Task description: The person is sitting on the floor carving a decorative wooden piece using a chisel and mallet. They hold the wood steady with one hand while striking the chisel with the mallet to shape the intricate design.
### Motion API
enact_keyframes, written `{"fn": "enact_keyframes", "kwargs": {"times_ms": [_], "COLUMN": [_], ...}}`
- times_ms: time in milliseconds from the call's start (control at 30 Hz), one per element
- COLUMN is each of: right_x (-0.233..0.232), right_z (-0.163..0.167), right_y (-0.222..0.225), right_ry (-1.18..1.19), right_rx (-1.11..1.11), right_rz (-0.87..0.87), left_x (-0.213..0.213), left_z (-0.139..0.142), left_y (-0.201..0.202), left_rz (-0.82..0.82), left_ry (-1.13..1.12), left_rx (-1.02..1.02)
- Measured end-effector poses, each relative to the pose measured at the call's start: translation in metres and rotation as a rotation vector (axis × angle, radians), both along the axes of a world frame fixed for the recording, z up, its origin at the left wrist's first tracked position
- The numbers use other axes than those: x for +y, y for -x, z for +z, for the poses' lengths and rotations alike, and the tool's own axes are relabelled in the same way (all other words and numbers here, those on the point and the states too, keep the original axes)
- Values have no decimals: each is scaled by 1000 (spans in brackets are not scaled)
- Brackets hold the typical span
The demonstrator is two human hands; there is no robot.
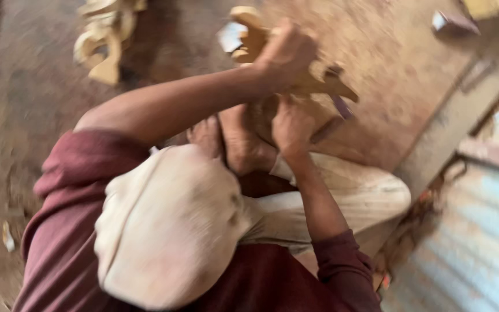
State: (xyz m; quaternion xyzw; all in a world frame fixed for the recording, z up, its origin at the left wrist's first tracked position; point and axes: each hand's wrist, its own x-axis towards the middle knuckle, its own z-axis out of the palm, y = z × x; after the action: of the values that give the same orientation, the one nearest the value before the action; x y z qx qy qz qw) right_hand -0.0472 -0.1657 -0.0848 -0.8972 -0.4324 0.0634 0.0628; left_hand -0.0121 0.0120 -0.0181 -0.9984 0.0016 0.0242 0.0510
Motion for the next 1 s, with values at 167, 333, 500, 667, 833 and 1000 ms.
{"fn": "enact_keyframes", "kwargs": {"times_ms": [167, 333, 500, 667, 833, 1000], "right_x": [-6, -6, -9, -10, -11, -12], "right_z": [-3, 3, 15, 12, 9, 10], "right_y": [6, 6, 10, 5, 3, 2], "right_ry": [53, -2, 159, -108, 90, -86], "right_rx": [-18, -110, -74, -16, -10, -3], "right_rz": [19, -37, -43, -55, -67, -41], "left_x": [-5, -10, -12, -15, -20, -22], "left_z": [-2, 1, 5, 4, 7, 16], "left_y": [2, 3, 9, 5, 13, 11], "left_rz": [38, -9, -29, 38, -19, 2], "left_ry": [-239, -372, -243, -176, -341, -301], "left_rx": [-102, -106, -100, -114, -173, -162]}}
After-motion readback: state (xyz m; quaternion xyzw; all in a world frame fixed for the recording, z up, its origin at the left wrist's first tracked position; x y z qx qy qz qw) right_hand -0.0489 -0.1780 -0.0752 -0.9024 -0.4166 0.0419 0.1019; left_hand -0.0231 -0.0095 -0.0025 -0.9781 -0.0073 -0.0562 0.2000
